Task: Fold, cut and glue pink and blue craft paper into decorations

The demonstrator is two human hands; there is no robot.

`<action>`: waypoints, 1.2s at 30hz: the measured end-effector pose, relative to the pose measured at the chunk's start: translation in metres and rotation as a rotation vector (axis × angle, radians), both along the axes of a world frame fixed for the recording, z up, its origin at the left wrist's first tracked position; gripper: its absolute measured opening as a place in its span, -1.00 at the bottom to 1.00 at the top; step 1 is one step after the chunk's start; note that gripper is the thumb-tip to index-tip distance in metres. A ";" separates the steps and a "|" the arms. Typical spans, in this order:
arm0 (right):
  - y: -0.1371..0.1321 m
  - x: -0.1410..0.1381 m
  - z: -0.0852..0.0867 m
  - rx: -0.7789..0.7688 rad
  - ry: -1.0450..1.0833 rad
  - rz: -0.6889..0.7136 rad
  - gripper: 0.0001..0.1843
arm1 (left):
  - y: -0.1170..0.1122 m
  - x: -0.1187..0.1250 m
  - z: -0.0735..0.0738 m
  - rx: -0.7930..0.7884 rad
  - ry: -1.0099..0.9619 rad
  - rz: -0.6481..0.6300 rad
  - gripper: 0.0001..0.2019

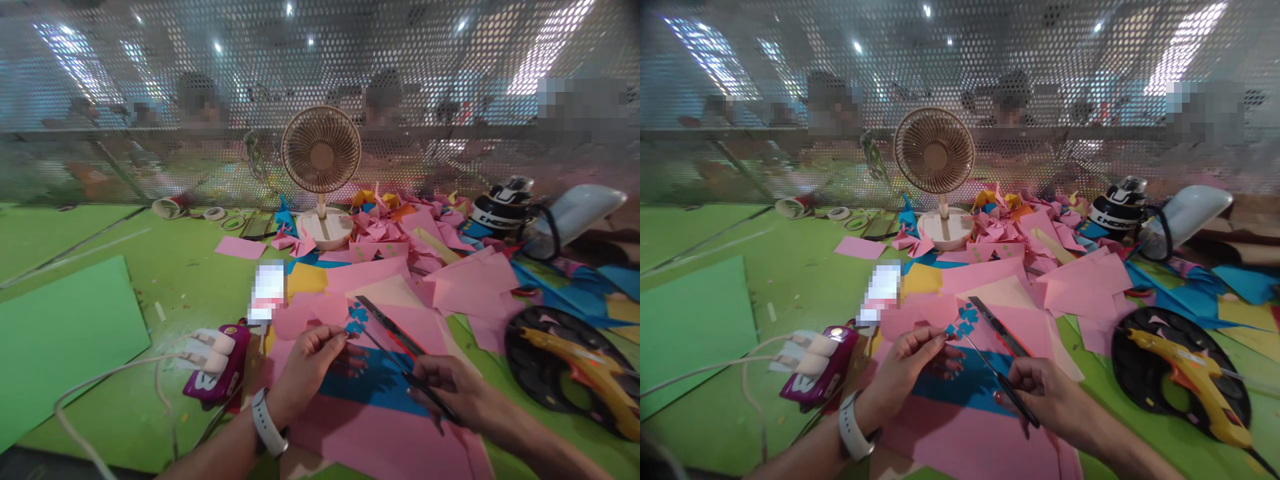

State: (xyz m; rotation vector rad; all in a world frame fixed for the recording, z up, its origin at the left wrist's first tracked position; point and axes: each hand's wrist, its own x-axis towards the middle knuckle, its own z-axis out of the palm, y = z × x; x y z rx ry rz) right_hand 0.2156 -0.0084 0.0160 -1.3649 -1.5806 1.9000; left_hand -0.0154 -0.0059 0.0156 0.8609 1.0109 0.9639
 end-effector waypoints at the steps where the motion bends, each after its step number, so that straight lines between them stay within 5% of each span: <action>1: 0.000 0.000 0.001 -0.001 -0.006 0.016 -0.58 | 0.000 0.000 0.000 -0.003 -0.005 0.004 -0.77; 36: -0.002 -0.002 0.003 0.036 -0.077 0.078 -0.60 | -0.003 0.002 0.007 0.051 0.054 -0.068 -0.77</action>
